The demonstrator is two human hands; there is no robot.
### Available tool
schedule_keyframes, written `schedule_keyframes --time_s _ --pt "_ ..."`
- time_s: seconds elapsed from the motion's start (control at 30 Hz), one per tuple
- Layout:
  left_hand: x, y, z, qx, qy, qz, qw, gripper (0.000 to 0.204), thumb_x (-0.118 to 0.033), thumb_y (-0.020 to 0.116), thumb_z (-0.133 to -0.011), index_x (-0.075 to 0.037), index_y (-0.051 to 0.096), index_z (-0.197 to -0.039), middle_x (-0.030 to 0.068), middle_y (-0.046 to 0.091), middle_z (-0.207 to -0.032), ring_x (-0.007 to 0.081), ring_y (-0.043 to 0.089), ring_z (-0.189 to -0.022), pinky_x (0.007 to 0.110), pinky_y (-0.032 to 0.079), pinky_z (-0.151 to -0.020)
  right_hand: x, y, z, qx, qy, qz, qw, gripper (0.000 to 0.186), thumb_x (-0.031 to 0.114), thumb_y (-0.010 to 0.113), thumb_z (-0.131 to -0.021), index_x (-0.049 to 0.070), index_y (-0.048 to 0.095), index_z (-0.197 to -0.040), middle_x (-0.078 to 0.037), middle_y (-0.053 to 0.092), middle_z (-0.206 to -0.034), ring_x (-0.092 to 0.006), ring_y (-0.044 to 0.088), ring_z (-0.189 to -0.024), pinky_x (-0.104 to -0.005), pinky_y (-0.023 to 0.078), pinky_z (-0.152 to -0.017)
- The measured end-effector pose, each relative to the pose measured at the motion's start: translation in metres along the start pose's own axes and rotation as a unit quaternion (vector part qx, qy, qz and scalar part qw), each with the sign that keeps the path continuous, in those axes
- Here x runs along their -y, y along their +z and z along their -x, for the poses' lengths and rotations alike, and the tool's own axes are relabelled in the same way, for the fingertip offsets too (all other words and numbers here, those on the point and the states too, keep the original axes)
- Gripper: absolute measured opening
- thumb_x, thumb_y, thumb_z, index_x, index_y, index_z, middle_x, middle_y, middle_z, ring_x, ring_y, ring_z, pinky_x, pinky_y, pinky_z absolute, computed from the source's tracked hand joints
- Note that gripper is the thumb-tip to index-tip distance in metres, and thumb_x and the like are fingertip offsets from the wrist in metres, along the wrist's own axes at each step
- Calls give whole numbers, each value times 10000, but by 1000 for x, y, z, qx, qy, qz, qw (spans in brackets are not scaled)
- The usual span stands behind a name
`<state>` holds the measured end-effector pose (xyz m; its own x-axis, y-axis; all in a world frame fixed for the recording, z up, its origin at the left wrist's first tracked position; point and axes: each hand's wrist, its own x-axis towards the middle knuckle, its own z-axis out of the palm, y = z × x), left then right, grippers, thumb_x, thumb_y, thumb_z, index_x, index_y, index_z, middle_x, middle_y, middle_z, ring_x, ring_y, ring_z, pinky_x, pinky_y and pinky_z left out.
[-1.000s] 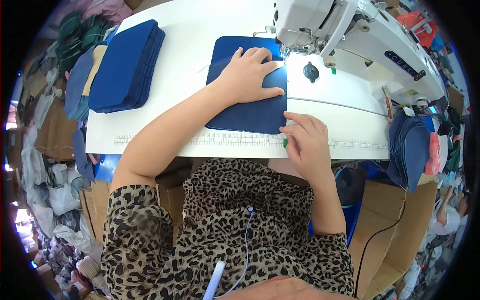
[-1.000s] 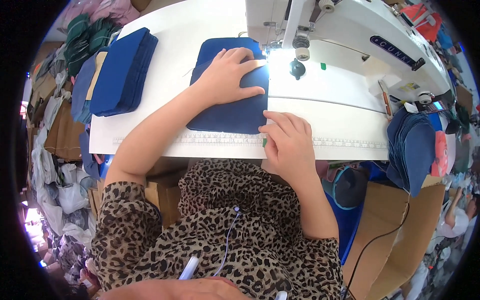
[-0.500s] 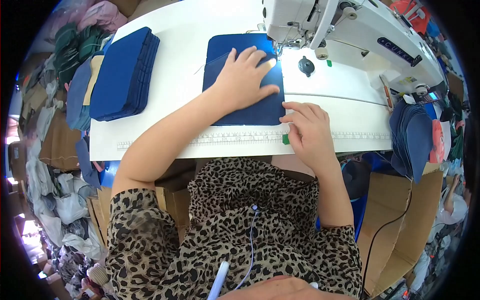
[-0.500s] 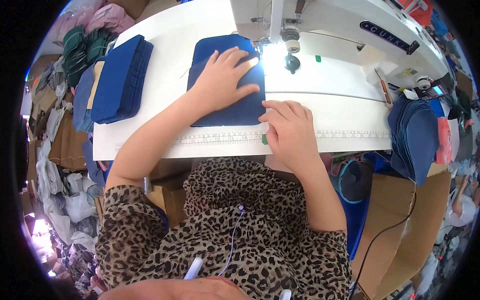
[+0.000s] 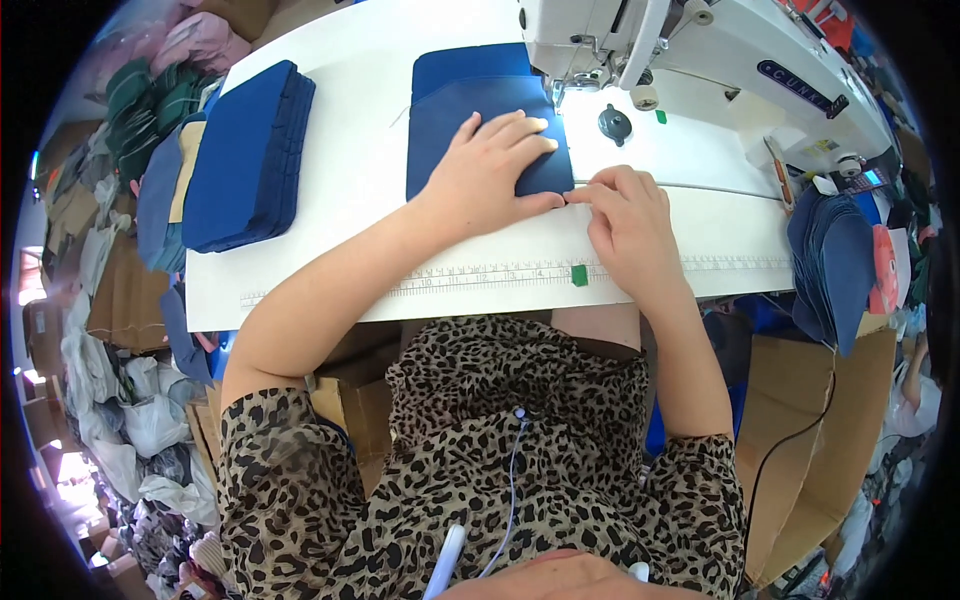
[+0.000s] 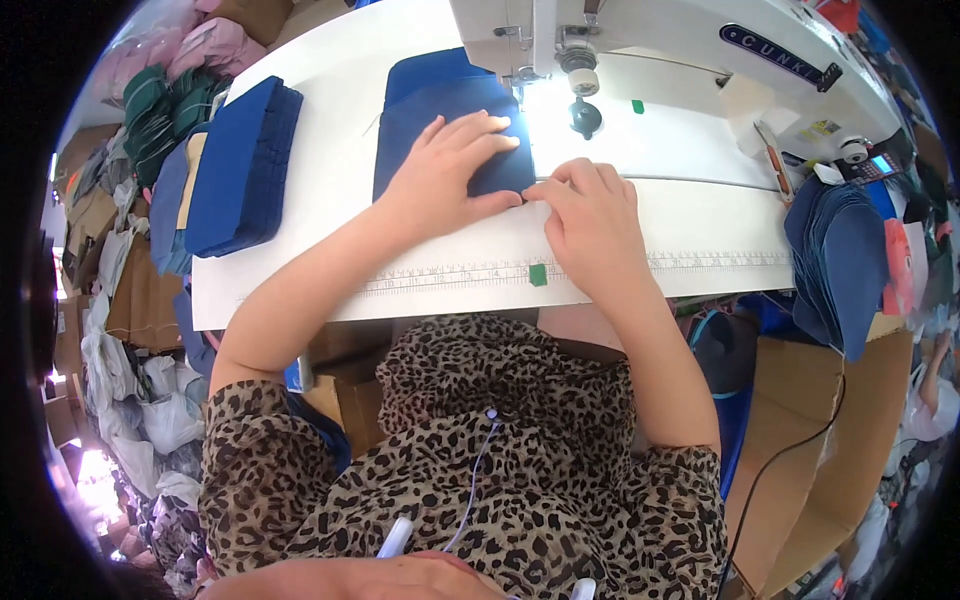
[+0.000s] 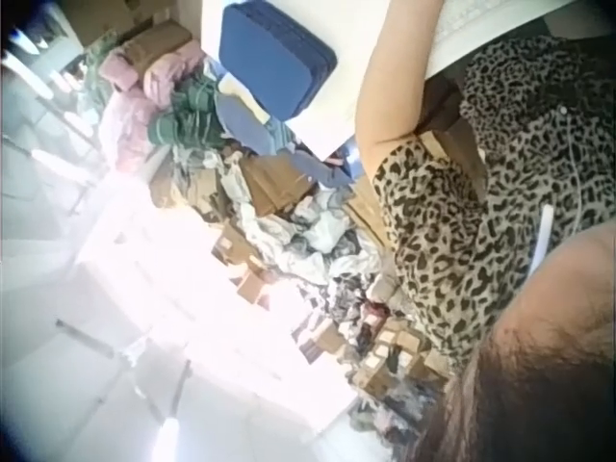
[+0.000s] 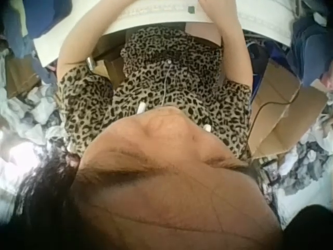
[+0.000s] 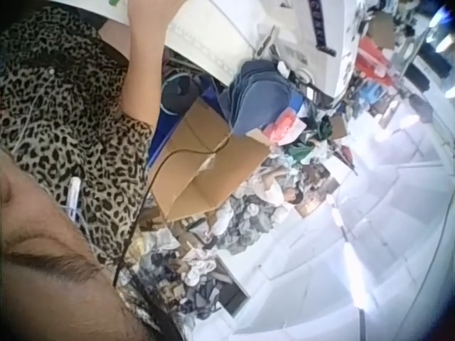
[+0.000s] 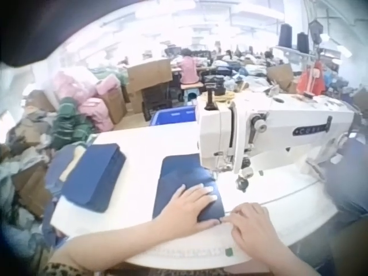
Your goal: Sewing blue fabric pieces together using an industrial sewing machine.
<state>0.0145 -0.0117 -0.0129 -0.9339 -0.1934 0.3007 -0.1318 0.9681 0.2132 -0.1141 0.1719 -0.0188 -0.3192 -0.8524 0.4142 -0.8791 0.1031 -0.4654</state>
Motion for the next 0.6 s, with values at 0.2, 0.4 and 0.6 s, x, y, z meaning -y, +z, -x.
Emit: schedule_keyframes --time_s 0.2,0.4,0.6 --pt "21 5 -21 -5 1 -11 1000 568 -419 755 -816 -137 594 -1281 64 535 -1426 285 448 -1386 580 304 -1148 -6 -1 -24 62 32 49 996 277 42 599 -827 176 730 -1030 -34 598 -1021 -241 562 -1035 -423 415 -878" --pt "42 8 -41 12 -31 -18 999 612 -543 694 -835 -142 616 -1290 67 555 -1393 269 459 -1372 574 287 -1167 -14 2 -51 108 73 49 990 291 120 567 -867 173 736 -1098 -76 699 -924 -253 654 -925 -435 420 -840" --pt "57 8 -59 19 -48 -35 998 634 -556 695 -825 -144 596 -1296 62 557 -1387 258 479 -1352 576 295 -1162 -25 17 -49 -8 -28 58 998 301 68 584 -838 139 724 -1094 -102 647 -667 -261 621 -567 -381 487 -636"
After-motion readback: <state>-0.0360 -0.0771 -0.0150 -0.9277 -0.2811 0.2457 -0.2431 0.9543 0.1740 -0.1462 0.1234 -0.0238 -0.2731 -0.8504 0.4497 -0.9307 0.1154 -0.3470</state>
